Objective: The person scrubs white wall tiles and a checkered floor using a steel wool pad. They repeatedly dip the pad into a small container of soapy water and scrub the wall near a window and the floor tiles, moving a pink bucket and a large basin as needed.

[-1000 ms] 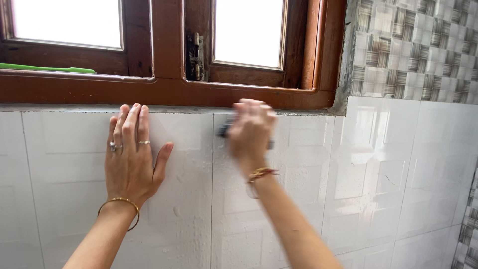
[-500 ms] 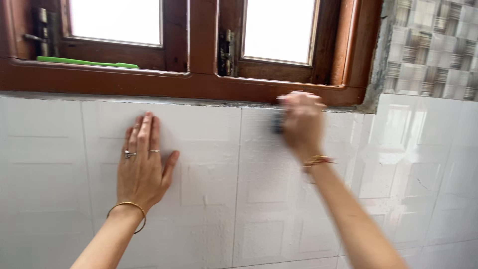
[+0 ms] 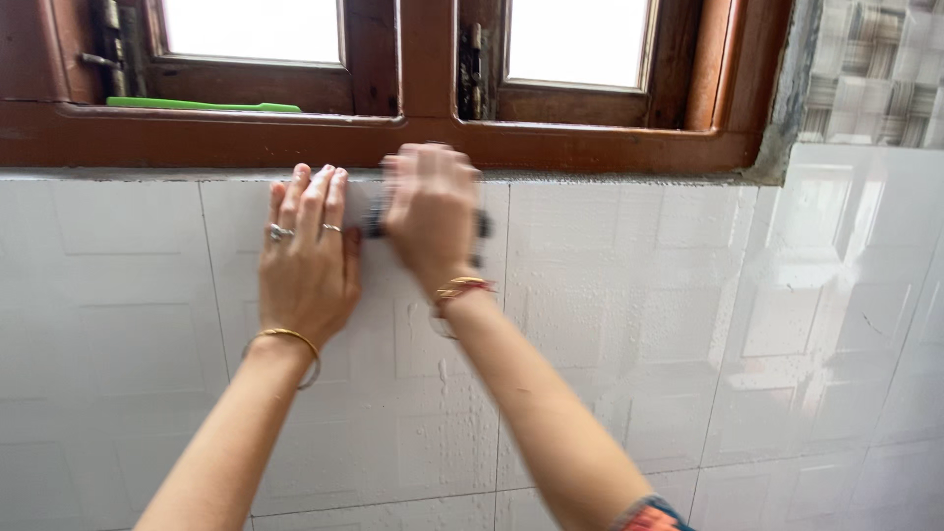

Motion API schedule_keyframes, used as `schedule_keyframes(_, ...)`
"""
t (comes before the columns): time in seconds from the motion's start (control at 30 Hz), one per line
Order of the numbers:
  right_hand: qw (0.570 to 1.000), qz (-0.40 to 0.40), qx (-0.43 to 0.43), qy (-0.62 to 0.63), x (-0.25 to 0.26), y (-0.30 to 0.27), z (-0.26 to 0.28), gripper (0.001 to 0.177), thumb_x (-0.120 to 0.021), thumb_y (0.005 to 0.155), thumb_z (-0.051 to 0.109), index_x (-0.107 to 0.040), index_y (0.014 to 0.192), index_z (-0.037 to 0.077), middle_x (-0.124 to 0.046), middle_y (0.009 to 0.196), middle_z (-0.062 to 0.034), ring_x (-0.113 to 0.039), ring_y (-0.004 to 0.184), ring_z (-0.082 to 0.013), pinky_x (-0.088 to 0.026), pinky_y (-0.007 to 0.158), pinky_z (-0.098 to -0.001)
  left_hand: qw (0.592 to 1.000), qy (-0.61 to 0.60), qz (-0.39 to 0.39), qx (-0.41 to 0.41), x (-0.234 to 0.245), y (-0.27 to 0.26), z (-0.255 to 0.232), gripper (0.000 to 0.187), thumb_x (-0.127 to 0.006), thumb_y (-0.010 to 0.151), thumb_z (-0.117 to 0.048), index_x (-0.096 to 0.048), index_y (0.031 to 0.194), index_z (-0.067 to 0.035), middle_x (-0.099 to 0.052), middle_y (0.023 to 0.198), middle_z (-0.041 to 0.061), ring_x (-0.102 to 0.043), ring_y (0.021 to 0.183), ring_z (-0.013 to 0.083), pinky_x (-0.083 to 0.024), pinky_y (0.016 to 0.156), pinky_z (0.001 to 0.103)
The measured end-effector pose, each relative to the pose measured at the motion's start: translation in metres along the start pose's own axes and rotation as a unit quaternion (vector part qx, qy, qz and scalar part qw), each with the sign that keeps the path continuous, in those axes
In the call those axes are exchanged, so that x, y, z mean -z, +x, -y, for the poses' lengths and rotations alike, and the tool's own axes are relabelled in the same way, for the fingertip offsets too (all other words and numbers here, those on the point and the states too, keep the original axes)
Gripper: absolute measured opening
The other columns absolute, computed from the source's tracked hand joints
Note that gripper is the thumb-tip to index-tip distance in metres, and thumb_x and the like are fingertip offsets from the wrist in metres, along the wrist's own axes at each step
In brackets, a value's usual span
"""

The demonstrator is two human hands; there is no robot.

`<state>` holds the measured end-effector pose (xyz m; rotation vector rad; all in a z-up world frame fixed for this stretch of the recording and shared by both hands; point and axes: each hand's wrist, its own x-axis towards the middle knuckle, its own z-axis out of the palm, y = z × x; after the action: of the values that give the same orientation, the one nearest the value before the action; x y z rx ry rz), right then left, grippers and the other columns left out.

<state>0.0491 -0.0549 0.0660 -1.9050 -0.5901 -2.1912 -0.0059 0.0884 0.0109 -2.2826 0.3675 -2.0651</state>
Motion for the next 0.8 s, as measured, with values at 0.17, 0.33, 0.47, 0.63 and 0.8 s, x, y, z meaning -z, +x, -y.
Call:
schedule_keyframes(0.17, 0.992, 0.03, 0.075, 0.1, 0.004, 0.006, 0.018, 0.025, -0.051, 0.105, 0.028, -0.062, 0.108, 0.006, -0.063, 0.105, -0.0099, -0.061, 0.106, -0.027, -0.05, 0.095, -0.0426, 0.999, -0.02, 0.026, -0.029, 0.017, 0.019, 0.021, 0.051, -0.052, 0.091, -0.014, -0.054, 0.139, 0.0, -0.054, 0.137, 0.012, -0.049, 0.135, 0.0269, -0.032, 0.125, 0.043)
schedule_keyframes(0.33, 0.99, 0.028, 0.129, -0.057, 0.03, -0.014, -0.12, 0.029, -0.044, 0.11, 0.024, -0.064, 0.1, 0.005, -0.066, 0.089, -0.0117, -0.064, 0.084, -0.0226, -0.053, 0.083, -0.0389, 0.999, -0.043, 0.006, -0.017, 0.017, 0.024, 0.031, 0.042, -0.054, 0.098, -0.022, -0.059, 0.135, -0.003, -0.06, 0.133, 0.013, -0.054, 0.129, 0.0282, -0.035, 0.122, 0.042)
schedule_keyframes(0.47, 0.994, 0.024, 0.02, -0.102, 0.103, -0.033, -0.245, 0.032, -0.047, 0.114, 0.023, -0.068, 0.096, 0.007, -0.068, 0.101, -0.0132, -0.06, 0.102, -0.0283, -0.046, 0.1, -0.0444, 0.999, -0.049, -0.017, -0.014, 0.012, 0.022, 0.033, 0.04, -0.056, 0.101, -0.026, -0.061, 0.134, -0.004, -0.063, 0.13, 0.012, -0.055, 0.13, 0.0289, -0.036, 0.12, 0.043)
schedule_keyframes(0.63, 0.978, -0.042, -0.149, -0.136, 0.094, -0.024, -0.253, 0.027, -0.051, 0.106, 0.02, -0.065, 0.094, 0.002, -0.064, 0.095, -0.014, -0.056, 0.094, -0.0269, -0.046, 0.089, -0.0442, 0.998, -0.055, -0.033, 0.005, 0.004, 0.022, 0.028, 0.036, -0.056, 0.101, -0.022, -0.061, 0.132, -0.005, -0.062, 0.13, 0.011, -0.054, 0.13, 0.03, -0.036, 0.119, 0.043)
schedule_keyframes(0.8, 0.995, -0.048, -0.056, -0.062, 0.003, -0.015, -0.08, 0.028, -0.044, 0.107, 0.016, -0.063, 0.092, 0.002, -0.062, 0.086, -0.015, -0.058, 0.087, -0.0276, -0.049, 0.085, -0.0416, 0.996, -0.084, -0.021, -0.008, 0.001, 0.021, 0.035, 0.037, -0.055, 0.098, -0.012, -0.058, 0.135, -0.004, -0.061, 0.132, 0.011, -0.053, 0.133, 0.0289, -0.035, 0.122, 0.042)
